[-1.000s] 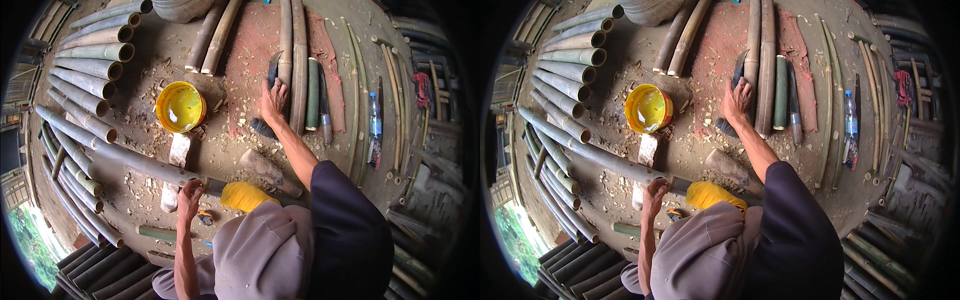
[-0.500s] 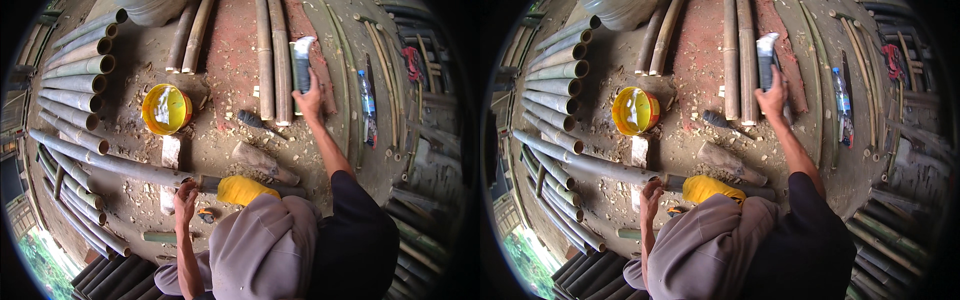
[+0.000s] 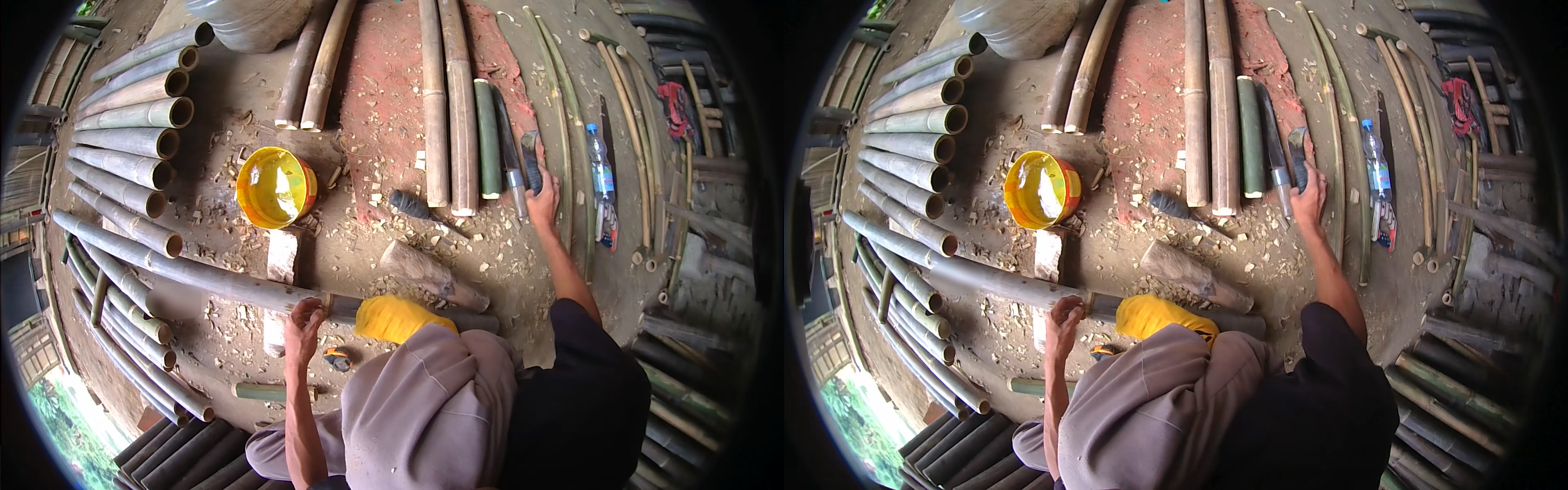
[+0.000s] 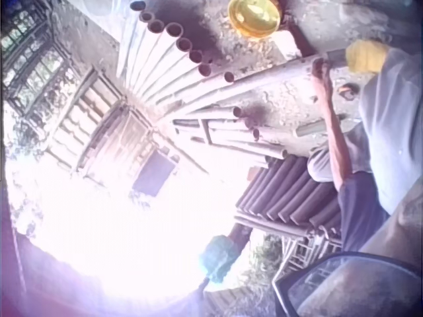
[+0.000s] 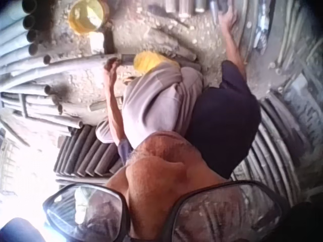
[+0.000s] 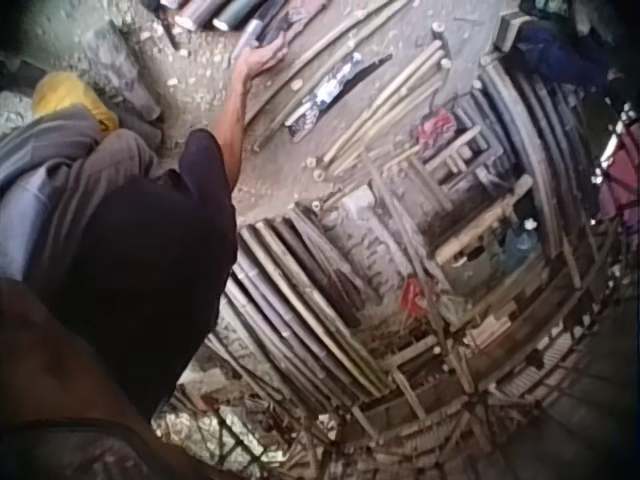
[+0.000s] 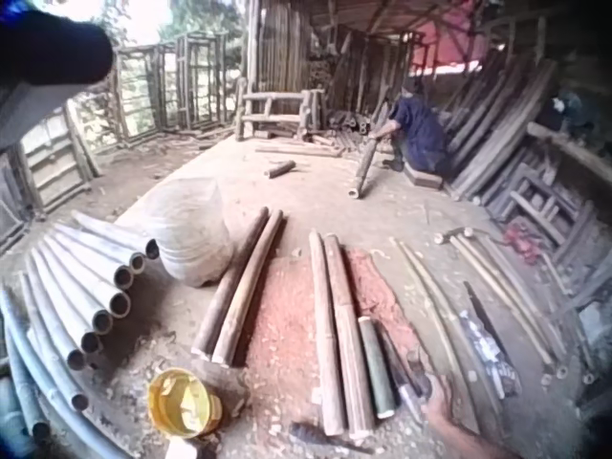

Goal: The person hollows out a section of a bamboo pole using a hand tool and a mallet, then uses a tape measure to check the length of another bamboo pole.

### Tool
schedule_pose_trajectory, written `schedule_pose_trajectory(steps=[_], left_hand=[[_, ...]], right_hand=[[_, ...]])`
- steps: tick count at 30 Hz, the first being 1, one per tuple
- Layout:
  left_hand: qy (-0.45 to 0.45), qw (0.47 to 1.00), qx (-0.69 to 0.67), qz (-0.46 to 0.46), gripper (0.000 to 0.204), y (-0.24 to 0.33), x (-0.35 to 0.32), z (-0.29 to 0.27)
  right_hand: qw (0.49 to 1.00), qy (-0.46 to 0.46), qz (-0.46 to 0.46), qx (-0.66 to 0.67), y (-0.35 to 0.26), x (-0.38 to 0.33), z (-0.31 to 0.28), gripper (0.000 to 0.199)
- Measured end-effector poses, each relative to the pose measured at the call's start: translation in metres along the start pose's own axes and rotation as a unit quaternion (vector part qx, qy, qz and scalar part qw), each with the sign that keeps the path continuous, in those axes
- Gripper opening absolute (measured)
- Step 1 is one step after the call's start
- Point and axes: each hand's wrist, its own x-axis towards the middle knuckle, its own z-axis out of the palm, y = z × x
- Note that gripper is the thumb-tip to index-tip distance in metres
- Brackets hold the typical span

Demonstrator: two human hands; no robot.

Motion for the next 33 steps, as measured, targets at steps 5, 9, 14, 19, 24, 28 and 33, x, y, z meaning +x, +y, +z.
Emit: schedule_pose_trajectory(steps=[5,9,14,19,24,28,33], left_hand=[[-0.006,1.0,0.028,0.003,0.025,-0.009,0.004,0.005],[0.013,1.0,0.011,0.001,0.025,-0.001,0.002,0.008],[0.024,0.999,0.031,0.012,0.024,-0.006,0.001,0.011],[0.011,1.0,0.025,-0.001,0.025,-0.008,0.002,0.01],[0.012,0.999,0.046,-0.001,0.026,-0.006,0.005,0.009],[0.018,0.998,0.055,0.016,0.028,-0.012,0.007,0.009],[0.016,1.0,0.024,-0.006,0.021,-0.009,0.003,0.008]], right_hand=[[0.976,-0.156,-0.116,0.101,-0.108,-0.046,0.021,0.069],[0.982,-0.165,-0.092,0.001,-0.147,-0.047,0.044,0.091],[0.97,-0.201,-0.134,0.038,-0.152,-0.023,0.058,0.101],[0.933,-0.274,-0.227,0.05,-0.139,0.005,0.053,0.107],[0.93,-0.234,-0.282,0.022,-0.137,0.024,0.064,0.104],[0.932,-0.169,-0.3,0.116,-0.164,0.07,0.108,0.103],[0.944,-0.163,-0.268,0.102,-0.24,0.103,0.156,0.099]])
